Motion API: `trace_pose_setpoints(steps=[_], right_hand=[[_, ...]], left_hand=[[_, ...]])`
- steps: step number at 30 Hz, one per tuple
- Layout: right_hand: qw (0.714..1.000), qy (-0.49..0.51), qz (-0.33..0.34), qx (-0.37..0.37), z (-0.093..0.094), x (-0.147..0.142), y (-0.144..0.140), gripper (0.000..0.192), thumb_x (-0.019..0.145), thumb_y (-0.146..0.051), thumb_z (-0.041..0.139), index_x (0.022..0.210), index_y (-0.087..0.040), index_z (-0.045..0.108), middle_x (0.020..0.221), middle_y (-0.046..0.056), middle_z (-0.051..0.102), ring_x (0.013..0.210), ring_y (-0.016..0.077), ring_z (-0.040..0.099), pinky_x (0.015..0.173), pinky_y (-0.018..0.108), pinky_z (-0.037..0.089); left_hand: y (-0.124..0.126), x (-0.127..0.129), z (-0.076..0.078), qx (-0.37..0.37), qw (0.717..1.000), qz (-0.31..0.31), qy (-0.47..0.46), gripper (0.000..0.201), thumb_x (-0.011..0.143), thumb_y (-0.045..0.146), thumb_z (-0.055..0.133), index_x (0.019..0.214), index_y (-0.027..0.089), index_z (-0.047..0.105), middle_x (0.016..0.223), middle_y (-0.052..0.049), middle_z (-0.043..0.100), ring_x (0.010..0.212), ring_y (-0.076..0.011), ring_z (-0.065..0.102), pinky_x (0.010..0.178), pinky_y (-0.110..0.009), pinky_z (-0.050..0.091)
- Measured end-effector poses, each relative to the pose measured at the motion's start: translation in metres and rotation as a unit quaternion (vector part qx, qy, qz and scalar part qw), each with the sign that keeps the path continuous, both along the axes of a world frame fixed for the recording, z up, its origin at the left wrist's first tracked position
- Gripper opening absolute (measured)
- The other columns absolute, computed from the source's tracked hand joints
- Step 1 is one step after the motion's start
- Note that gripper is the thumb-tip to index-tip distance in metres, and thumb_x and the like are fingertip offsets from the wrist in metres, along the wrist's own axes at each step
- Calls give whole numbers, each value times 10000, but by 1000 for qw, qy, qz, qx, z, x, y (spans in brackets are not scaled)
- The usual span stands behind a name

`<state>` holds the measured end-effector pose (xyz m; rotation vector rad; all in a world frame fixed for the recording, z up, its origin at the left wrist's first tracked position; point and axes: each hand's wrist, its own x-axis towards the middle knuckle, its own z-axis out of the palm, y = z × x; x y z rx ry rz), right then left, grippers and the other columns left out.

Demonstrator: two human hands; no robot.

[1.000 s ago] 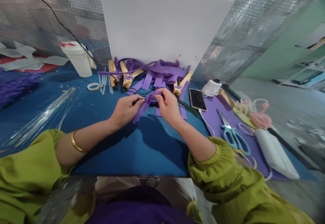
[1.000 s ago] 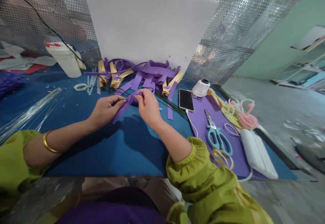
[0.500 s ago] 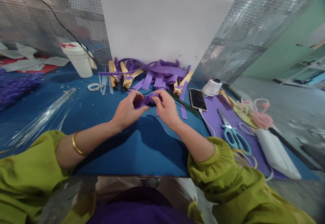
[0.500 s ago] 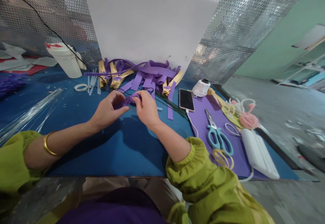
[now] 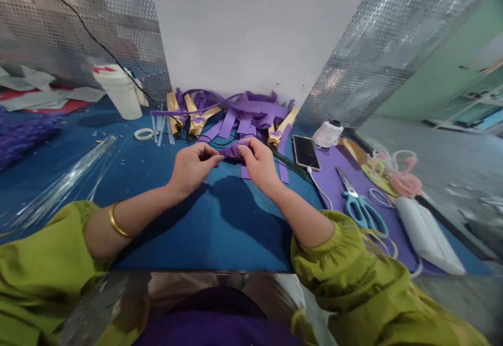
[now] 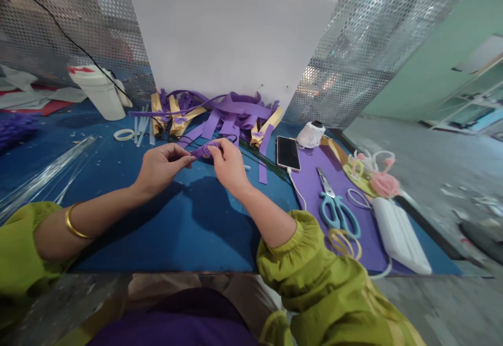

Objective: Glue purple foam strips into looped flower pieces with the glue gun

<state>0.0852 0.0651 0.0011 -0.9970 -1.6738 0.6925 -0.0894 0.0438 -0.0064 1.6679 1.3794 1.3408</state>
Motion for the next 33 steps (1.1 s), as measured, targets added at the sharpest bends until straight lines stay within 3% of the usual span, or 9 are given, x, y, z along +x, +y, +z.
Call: trace_pose_setpoints(steps=[8,13,18,21,26,33], right_hand=[[1000,-22,-6,9,4,0,-2,113,907,-225,519,843,-193,607,801,27,694,772,165,648,763,324,503],[1000,-23,14,14,4,-1,-7,101,924,-240,515,918,-188,602,791,25,697,759,164,666,752,315,506],[997,-61,49,22,4,-6,-18,111,951,-252,496,968,-203,594,784,0,679,695,139,653,715,286,504],[988,-118,88,40,3,-9,-22,102,948,-234,513,966,-207,610,852,13,675,752,146,647,737,290,500],[986,-136,37,90,1,-11,-24,106,930,-217,567,979,-212,661,980,55,673,943,185,615,776,304,492],[986,-85,11,141,-6,-13,-22,101,918,-214,607,984,-215,683,968,49,674,926,160,627,836,303,506]], left_hand=[[2,-1,1,-13,1000,2,-23,181,733,328,746,739,165,668,647,-18,706,623,-167,679,616,-264,485],[6,-5,1,-18,998,4,-53,244,720,290,757,921,169,689,663,0,717,627,-172,696,623,-264,501],[8,-8,-1,-18,998,10,-53,190,725,334,740,798,159,752,672,-30,716,600,-156,656,580,-257,480],[6,-5,-2,-19,998,21,-56,193,706,336,744,766,153,751,647,-29,704,573,-140,613,539,-239,444],[3,1,0,-49,989,-3,-142,212,698,333,740,779,138,752,686,-34,715,566,-117,578,522,-221,427],[3,1,1,-41,987,-17,-157,271,700,363,766,845,135,778,781,-52,754,661,-143,626,614,-244,486]])
